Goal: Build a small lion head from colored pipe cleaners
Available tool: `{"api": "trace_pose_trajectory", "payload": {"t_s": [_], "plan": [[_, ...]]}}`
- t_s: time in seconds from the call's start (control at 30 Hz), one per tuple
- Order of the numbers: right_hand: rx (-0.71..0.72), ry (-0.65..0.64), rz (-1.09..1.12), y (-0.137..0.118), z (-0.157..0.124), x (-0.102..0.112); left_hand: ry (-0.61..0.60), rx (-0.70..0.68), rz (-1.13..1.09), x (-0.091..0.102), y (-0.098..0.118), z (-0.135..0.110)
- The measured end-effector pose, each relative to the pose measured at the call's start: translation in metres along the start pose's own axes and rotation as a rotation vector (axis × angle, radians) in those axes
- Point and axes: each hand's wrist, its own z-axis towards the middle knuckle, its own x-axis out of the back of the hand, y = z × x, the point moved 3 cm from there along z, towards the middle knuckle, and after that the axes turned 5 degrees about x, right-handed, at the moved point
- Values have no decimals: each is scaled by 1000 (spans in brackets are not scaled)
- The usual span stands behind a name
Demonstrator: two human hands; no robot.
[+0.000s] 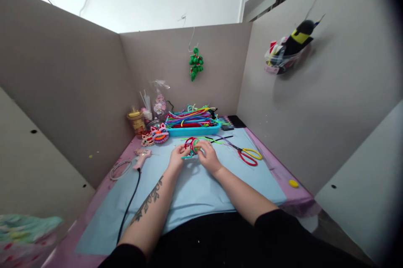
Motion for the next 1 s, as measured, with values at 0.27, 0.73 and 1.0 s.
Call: {"api": "trace_pose_trajectory", "payload": {"t_s": [0.27,0.73,1.0], "plan": [[-446,-167,593,18,4,-3,-229,119,75,2,5,-5],[-806,-317,1019,15,-6,-19,-185,92,100,-1,3,-3],[-795,-403,962,17,-8,-18,-193,93,83,-3,-2,-3]]}}
